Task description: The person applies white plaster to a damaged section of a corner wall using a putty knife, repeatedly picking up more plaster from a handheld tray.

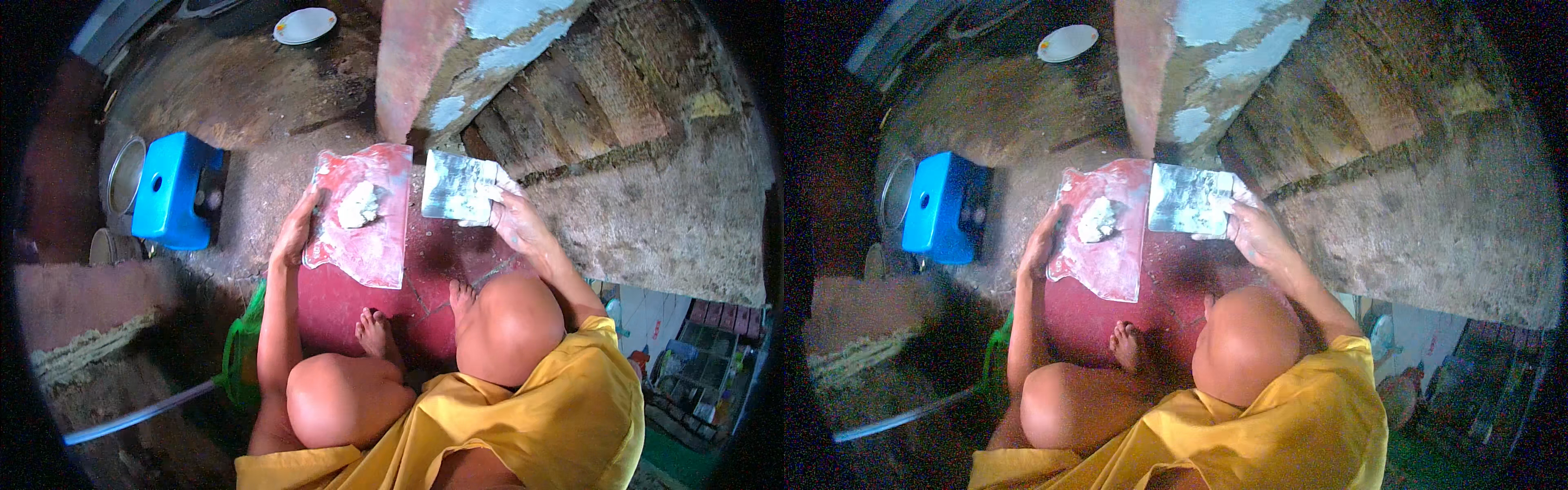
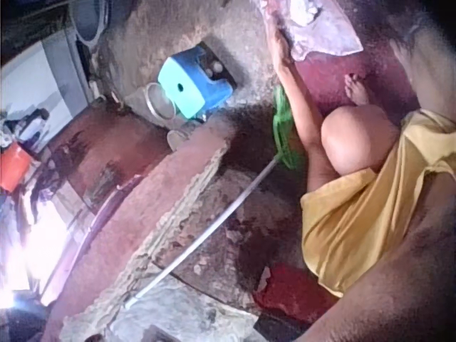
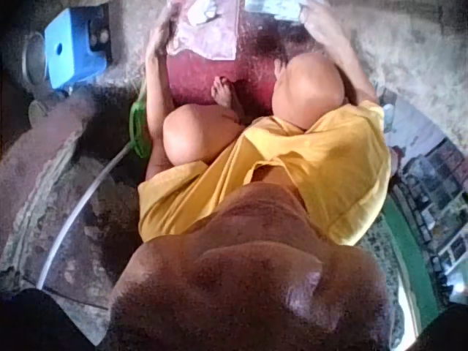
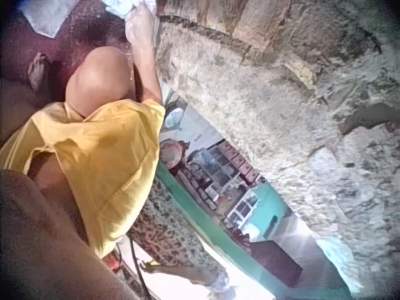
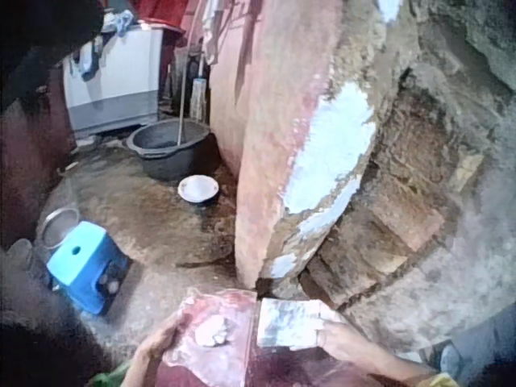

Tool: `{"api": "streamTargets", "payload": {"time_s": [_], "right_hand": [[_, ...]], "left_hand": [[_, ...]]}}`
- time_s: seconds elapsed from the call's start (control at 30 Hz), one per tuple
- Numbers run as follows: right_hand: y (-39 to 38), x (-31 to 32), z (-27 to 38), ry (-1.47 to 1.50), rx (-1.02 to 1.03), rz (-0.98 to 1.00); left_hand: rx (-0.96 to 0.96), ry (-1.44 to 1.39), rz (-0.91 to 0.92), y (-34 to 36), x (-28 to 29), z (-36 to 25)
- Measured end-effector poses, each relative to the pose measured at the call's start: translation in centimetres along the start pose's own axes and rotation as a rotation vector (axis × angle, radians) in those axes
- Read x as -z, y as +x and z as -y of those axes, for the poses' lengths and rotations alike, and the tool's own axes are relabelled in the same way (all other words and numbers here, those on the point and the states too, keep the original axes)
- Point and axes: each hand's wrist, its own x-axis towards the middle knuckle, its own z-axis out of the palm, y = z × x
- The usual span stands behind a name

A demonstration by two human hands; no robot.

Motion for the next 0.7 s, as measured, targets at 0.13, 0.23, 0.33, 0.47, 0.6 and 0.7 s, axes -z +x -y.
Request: {"api": "streamTargets", "payload": {"time_s": [0.13,0.23,0.33,0.47,0.6,0.7], "right_hand": [[1.8,-0.4,1.2,-0.259,0.144,-0.017],[3.1,1.8,2.2,-0.462,0.223,-0.034],[4.0,2.3,1.8,-0.455,0.251,-0.027],[5.1,4.3,1.1,-0.641,0.374,0.059],[6.1,5.6,1.7,-0.752,0.414,0.089],[6.8,6.8,1.4,-0.722,0.432,0.046]], "left_hand": [[-0.005,0.08,0.082,0.1,0.0,-1.8],[0.062,0.198,0.121,0.8,-0.8,-3.1],[0.097,0.302,0.186,2.9,-0.1,-2.9],[0.159,0.481,0.363,2.6,-4.0,-4.0],[0.18,0.522,0.443,2.9,-7.2,-4.6],[0.253,0.389,0.459,3.7,-7.2,-3.5]]}}
